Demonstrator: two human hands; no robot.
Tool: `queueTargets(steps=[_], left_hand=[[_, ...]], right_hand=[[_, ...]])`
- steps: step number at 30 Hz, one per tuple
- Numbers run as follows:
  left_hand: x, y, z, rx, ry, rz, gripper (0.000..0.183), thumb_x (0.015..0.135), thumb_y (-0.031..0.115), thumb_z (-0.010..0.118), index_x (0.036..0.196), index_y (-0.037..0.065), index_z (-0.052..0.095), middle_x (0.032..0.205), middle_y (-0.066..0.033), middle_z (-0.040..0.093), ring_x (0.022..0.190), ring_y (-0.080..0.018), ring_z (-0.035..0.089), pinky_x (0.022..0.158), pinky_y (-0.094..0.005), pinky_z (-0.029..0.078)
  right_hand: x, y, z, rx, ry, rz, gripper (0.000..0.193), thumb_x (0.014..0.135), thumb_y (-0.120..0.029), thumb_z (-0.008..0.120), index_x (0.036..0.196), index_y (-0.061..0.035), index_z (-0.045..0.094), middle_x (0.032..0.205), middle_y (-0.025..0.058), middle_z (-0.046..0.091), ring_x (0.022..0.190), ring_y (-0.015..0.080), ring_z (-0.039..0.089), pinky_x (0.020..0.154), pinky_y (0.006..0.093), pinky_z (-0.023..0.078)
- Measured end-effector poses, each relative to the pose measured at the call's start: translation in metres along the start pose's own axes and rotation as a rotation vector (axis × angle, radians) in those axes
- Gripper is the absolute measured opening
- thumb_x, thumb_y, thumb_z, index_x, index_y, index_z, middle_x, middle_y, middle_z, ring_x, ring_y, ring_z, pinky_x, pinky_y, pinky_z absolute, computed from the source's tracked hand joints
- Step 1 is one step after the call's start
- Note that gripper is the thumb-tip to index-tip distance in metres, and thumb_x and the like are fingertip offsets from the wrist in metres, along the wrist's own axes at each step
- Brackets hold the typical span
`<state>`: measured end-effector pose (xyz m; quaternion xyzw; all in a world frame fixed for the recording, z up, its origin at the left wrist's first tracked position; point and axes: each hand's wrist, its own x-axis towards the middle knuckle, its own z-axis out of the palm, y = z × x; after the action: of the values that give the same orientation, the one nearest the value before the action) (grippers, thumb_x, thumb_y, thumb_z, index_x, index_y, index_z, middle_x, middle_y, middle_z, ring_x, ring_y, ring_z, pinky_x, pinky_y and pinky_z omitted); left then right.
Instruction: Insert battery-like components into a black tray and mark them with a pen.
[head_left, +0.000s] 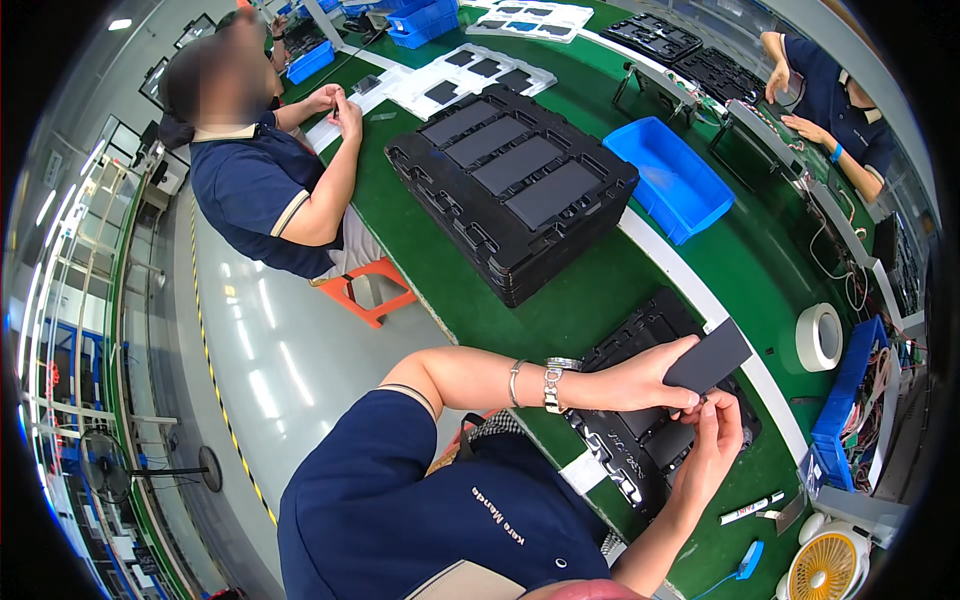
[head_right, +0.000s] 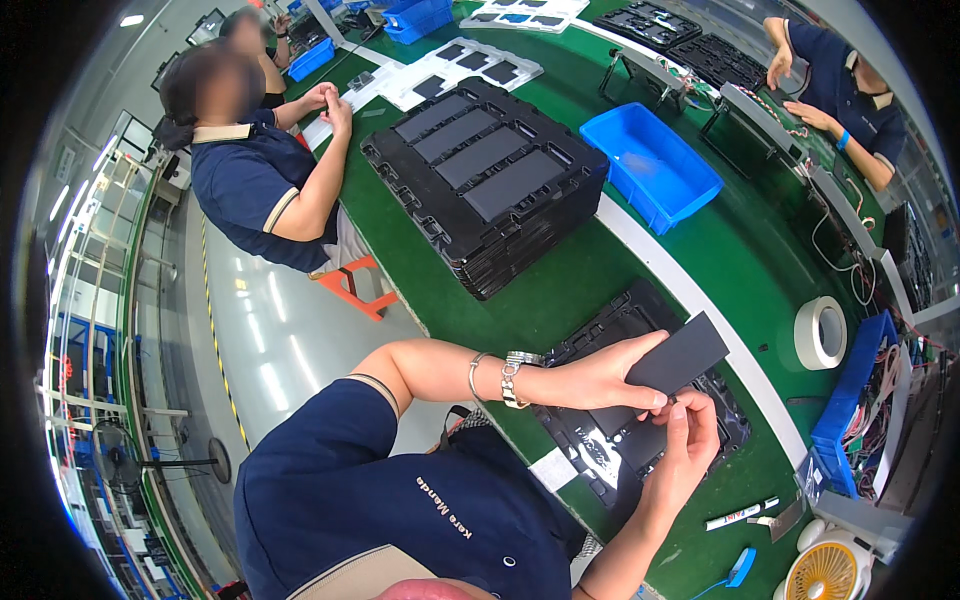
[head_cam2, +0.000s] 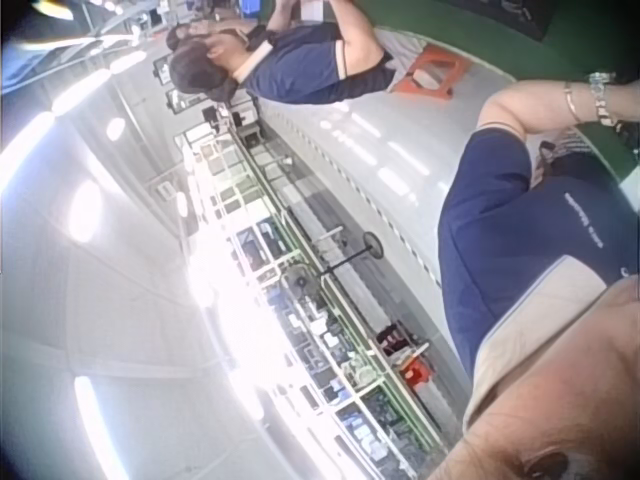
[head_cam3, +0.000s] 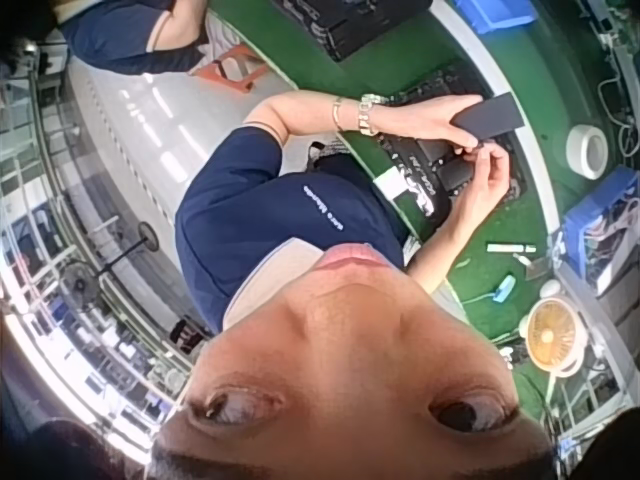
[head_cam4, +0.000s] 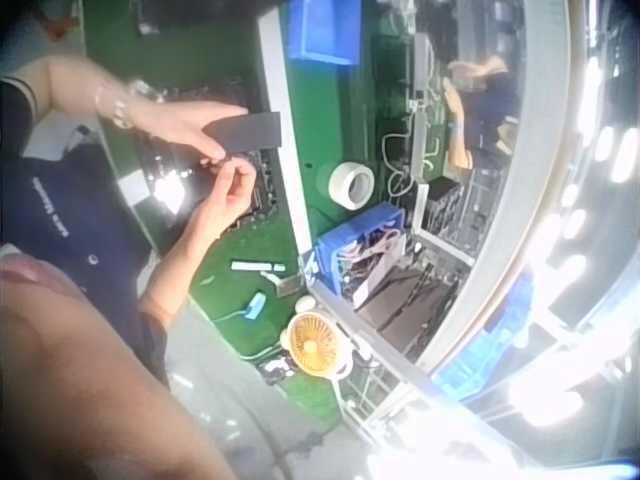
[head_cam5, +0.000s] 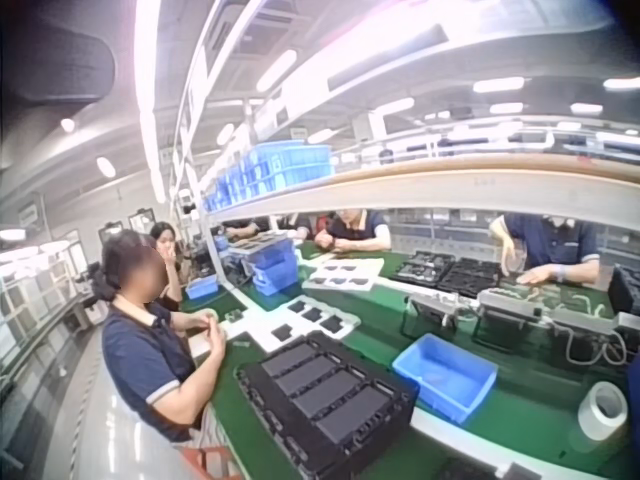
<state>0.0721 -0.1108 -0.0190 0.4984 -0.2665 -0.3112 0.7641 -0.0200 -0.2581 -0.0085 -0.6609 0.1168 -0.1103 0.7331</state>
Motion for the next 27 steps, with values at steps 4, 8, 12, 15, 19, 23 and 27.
queueTargets(steps=[4,8,12,15,19,23,27], left_hand=[[-0.0004,-0.0002,0.0001,-0.01,0.008,-0.01,0.037,0.088,0.01,0.065,0.117,0.001,0.045,0.09,-0.0053,0.062,0.075,-0.0095,0.061,0.068,-0.0262,0.052],[0.0001,-0.0009,0.0004,0.0,0.014,0.008,0.037,0.087,0.009,0.065,0.117,0.0,0.045,0.09,-0.0053,0.062,0.074,-0.0095,0.06,0.067,-0.0259,0.052],[-0.0004,0.0011,0.0003,0.013,0.02,0.003,0.038,0.086,0.009,0.065,0.118,0.0,0.046,0.09,-0.0053,0.062,0.074,-0.0092,0.06,0.067,-0.0257,0.052],[-0.0005,0.0012,0.0002,-0.015,0.012,-0.008,0.04,0.086,0.008,0.064,0.12,0.0,0.046,0.09,-0.0052,0.061,0.073,-0.0091,0.059,0.066,-0.0258,0.051],[0.0001,0.0041,0.0026,-0.037,0.036,0.0,0.029,0.084,0.005,0.063,0.107,0.0,0.045,0.084,-0.0069,0.061,0.07,-0.0111,0.059,0.064,-0.0274,0.051],[-0.0003,0.0025,0.0024,-0.045,0.038,0.016,0.03,0.084,0.006,0.064,0.107,0.0,0.045,0.084,-0.007,0.061,0.07,-0.0111,0.059,0.063,-0.0274,0.052],[-0.0003,0.0027,0.0022,-0.032,0.04,0.009,0.031,0.085,0.006,0.064,0.107,0.0,0.045,0.085,-0.0071,0.061,0.071,-0.0109,0.06,0.063,-0.0269,0.052]], right_hand=[[-0.0003,-0.0017,0.0011,0.004,-0.001,0.013,0.015,0.095,-0.016,0.06,0.094,-0.0014,0.057,0.085,0.0039,0.058,0.077,0.0123,0.054,0.075,0.0262,0.044],[-0.0006,-0.0027,0.0018,0.003,-0.003,0.014,0.014,0.095,-0.015,0.06,0.094,-0.0012,0.057,0.085,0.0042,0.058,0.076,0.0124,0.054,0.075,0.0262,0.045],[-0.0007,-0.0024,0.0016,0.003,-0.008,0.017,0.013,0.095,-0.014,0.059,0.094,-0.0011,0.057,0.086,0.0041,0.058,0.077,0.0121,0.054,0.075,0.0256,0.044],[-0.0008,-0.0017,0.0011,-0.008,-0.01,0.018,0.013,0.094,-0.014,0.06,0.094,-0.0012,0.057,0.087,0.004,0.058,0.077,0.0118,0.054,0.075,0.0252,0.044],[-0.0006,-0.0009,0.0,-0.025,-0.01,0.02,0.013,0.094,-0.014,0.06,0.094,-0.0013,0.057,0.088,0.0038,0.058,0.077,0.0116,0.054,0.075,0.0253,0.044],[-0.0008,-0.0006,0.0001,-0.021,-0.012,0.018,0.013,0.094,-0.014,0.06,0.094,-0.0012,0.057,0.088,0.0036,0.058,0.077,0.0114,0.053,0.075,0.0251,0.043],[-0.0005,0.0008,-0.001,-0.021,-0.005,0.027,0.014,0.094,-0.015,0.061,0.094,-0.0012,0.057,0.088,0.0035,0.058,0.077,0.0113,0.053,0.075,0.0249,0.043]])
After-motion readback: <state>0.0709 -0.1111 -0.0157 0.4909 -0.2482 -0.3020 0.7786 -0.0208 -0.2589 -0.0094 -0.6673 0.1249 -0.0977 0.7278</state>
